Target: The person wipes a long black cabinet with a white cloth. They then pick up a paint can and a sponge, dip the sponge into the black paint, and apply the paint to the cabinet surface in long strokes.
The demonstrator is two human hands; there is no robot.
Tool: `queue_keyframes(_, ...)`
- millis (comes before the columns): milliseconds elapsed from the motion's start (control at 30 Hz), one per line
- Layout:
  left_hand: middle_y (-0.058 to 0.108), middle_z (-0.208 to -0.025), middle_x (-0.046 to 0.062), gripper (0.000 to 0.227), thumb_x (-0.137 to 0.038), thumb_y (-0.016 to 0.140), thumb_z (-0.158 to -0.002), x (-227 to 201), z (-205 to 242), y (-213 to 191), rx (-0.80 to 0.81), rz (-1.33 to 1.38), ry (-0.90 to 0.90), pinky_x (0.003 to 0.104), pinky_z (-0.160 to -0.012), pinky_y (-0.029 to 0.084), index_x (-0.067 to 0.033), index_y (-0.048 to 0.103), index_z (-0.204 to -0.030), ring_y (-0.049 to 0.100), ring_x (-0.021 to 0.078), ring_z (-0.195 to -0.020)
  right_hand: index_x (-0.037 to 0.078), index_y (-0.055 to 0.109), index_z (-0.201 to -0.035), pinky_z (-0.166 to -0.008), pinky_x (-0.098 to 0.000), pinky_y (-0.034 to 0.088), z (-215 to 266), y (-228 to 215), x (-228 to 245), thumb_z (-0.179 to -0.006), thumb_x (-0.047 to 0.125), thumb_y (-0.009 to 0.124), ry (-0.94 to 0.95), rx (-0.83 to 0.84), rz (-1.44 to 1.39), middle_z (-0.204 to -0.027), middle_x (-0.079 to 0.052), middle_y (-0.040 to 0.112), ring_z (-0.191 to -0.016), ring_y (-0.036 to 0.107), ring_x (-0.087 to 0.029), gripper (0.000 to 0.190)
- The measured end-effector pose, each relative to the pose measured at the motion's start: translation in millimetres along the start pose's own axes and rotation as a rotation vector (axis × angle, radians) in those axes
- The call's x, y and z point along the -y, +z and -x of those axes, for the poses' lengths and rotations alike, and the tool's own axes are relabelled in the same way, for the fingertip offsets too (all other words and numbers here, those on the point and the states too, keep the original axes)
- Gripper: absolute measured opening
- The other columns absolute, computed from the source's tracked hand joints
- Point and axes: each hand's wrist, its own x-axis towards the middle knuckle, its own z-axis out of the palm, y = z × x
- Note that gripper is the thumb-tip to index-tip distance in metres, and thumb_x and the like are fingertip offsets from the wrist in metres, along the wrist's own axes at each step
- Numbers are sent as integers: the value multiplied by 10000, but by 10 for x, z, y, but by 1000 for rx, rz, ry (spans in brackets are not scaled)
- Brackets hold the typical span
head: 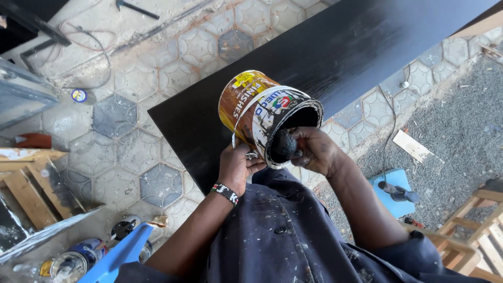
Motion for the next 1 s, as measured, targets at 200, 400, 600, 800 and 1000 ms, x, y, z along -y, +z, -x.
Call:
queue_keyframes(200,550,-960,107,415,-162,699,-1059,-10,-559,202,-29,111,-33,698,-917,766,46,553,-1388,734,401,-900,55,770,-1117,-358,-177,290,-179,-319,444,-943,164,714,145,193,-232,-788,-126,688,-485,518,-140,213)
queue_keyframes(400,838,-1199,117,384,-131,579,-1153,-71,-1727,-113,-65,194,62,694,-980,749,-194,703,-1511,883,390,-1088,-1,785,-1324,-749,-473,766,-989,-1353,1451,-1036,-7,693,-335,100,-251,-1077,-250,879,-940,905,-350,303)
queue_keyframes(600,880,-1245,142,460,-75,544,-1099,-936,-2362,331,-120,178,151,620,-912,795,-238,782,-1458,894,389,-1058,70,787,-1318,-625,-297,630,-2694,-1759,1605,-1184,77,762,-324,-123,140,-974,-85,762,-788,722,-206,136)
queue_keyframes(800,903,-1253,132,352,-78,642,-1070,-1373,-2755,745,-23,239,179,681,-1064,779,-238,811,-1333,910,458,-1186,172,742,-1041,-648,-526,546,-3568,-1747,1262,-1070,333,839,-611,-510,1035,-832,-66,675,-744,713,-312,190)
queue_keyframes(1000,852,-1285,66,546,-28,635,-957,-1612,-2792,958,-23,223,114,642,-1154,715,-190,763,-1462,839,350,-1276,198,753,-1085,-629,-616,518,-3884,-2056,1380,-1018,172,691,-785,-638,1518,-968,-110,738,-773,706,-436,95)
